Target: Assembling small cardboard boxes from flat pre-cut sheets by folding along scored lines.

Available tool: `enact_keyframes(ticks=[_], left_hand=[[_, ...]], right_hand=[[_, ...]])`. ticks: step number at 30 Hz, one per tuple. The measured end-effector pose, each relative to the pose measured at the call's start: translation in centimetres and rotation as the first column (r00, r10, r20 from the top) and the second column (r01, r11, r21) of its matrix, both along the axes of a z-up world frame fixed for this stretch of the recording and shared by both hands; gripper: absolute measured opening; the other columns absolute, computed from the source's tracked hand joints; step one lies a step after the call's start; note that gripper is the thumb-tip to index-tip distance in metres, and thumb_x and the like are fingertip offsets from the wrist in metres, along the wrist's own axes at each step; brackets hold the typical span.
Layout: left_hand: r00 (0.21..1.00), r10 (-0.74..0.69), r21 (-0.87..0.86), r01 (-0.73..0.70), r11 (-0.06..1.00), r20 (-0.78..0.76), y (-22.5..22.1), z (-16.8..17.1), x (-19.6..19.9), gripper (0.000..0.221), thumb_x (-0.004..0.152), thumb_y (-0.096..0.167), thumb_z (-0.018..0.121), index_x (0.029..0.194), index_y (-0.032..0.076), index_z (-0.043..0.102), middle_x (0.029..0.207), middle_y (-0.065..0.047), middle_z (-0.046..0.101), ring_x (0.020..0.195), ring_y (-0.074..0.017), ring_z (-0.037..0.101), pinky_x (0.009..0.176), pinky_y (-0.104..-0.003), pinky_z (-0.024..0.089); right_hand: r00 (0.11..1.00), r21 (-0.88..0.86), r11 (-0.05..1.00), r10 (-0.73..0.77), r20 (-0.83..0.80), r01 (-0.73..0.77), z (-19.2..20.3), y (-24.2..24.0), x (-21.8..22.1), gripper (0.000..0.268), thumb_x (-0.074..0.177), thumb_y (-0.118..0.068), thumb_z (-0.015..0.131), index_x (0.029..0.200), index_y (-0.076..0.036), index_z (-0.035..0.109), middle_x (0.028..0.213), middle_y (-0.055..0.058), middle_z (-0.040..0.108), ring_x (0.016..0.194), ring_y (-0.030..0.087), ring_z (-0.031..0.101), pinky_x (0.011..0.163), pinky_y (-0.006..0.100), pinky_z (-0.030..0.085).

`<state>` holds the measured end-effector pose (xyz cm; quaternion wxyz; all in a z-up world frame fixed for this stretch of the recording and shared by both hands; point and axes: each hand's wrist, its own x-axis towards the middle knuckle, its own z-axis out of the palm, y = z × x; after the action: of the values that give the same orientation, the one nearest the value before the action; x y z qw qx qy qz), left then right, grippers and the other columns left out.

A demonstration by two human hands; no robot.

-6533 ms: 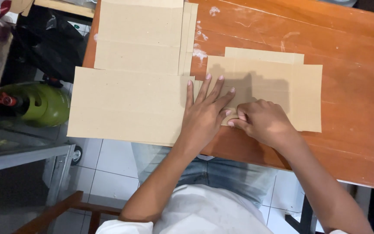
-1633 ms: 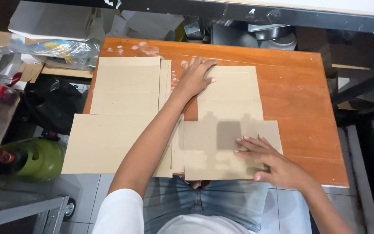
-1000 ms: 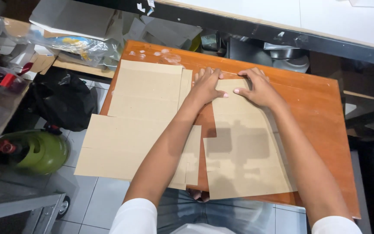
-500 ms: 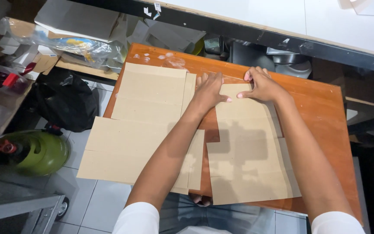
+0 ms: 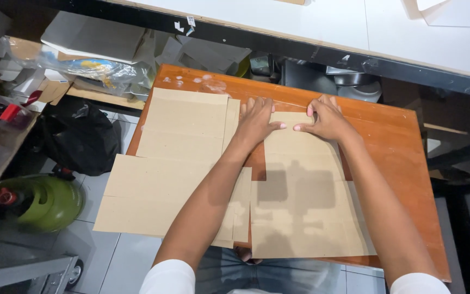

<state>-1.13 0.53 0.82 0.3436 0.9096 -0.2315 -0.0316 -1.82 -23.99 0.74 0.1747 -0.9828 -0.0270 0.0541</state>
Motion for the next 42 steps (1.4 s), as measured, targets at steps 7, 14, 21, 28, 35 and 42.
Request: enact_keyframes(ticks=[7,14,21,28,35,42], left_hand=[[0.998,-0.005,0.018,0.003,1.0,0.07,-1.0,-1.8,1.1,0.041,0.088,0.032,0.08,0.11,0.012,0.052,0.111,-0.012,0.053,0.111,-0.0301,0.047,0.092,-0.043,0.035],[0.999,0.014,0.021,-0.014,1.0,0.03,-1.5,-2.7,1.3,0.04,0.085,0.034,0.081,0.101,0.013,0.051,0.106,-0.01,0.049,0.108,-0.0312,0.047,0.092,-0.043,0.034],[1.0,0.006,0.012,-0.006,1.0,-0.012,-1.5,-1.6,0.7,0.039,0.088,0.028,0.078,0.107,0.016,0.046,0.106,-0.01,0.053,0.107,-0.0317,0.05,0.09,-0.043,0.034],[0.998,0.01,0.032,-0.012,0.999,0.067,-1.6,-1.3,0.5,0.04,0.087,0.03,0.079,0.108,0.013,0.05,0.105,-0.01,0.05,0.105,-0.0315,0.05,0.088,-0.042,0.036],[0.999,0.013,0.014,-0.014,1.0,0.047,-1.4,-1.5,0.8,0.039,0.086,0.029,0.08,0.106,0.014,0.05,0.101,-0.008,0.047,0.102,-0.0292,0.048,0.085,-0.04,0.035],[1.0,0.001,-0.05,0.0,0.999,0.012,-1.3,-1.3,0.8,0.042,0.086,0.03,0.08,0.112,0.015,0.051,0.102,-0.006,0.045,0.102,-0.0272,0.045,0.086,-0.039,0.033]], right_hand=[[0.998,0.103,0.994,-0.052,0.022,0.049,0.5,0.1,-2.2,0.065,0.077,-0.049,0.089,0.114,-0.011,0.052,0.112,0.012,0.049,0.126,0.037,0.047,0.106,0.048,0.038],[0.986,0.134,0.984,-0.132,0.102,0.118,0.1,-3.2,-4.5,0.065,0.082,-0.041,0.085,0.129,-0.01,0.053,0.118,0.015,0.05,0.129,0.04,0.043,0.111,0.05,0.036],[0.988,0.148,0.982,-0.131,0.086,0.117,-1.6,-5.0,-2.8,0.067,0.08,-0.046,0.086,0.122,-0.01,0.048,0.112,0.013,0.047,0.124,0.038,0.044,0.11,0.052,0.033],[0.983,0.189,0.972,-0.16,0.084,0.142,-1.6,-5.3,-3.0,0.068,0.076,-0.042,0.09,0.119,-0.008,0.049,0.113,0.012,0.047,0.126,0.038,0.045,0.11,0.051,0.035],[0.984,0.198,0.969,-0.162,0.073,0.145,-1.3,-5.1,-2.9,0.068,0.075,-0.041,0.092,0.115,-0.005,0.052,0.11,0.013,0.047,0.124,0.038,0.048,0.108,0.05,0.038],[0.975,0.326,0.932,-0.199,0.1,0.157,-2.9,-6.6,-1.8,0.057,0.08,-0.035,0.091,0.109,-0.011,0.048,0.092,0.008,0.047,0.097,0.034,0.059,0.088,0.046,0.044]])
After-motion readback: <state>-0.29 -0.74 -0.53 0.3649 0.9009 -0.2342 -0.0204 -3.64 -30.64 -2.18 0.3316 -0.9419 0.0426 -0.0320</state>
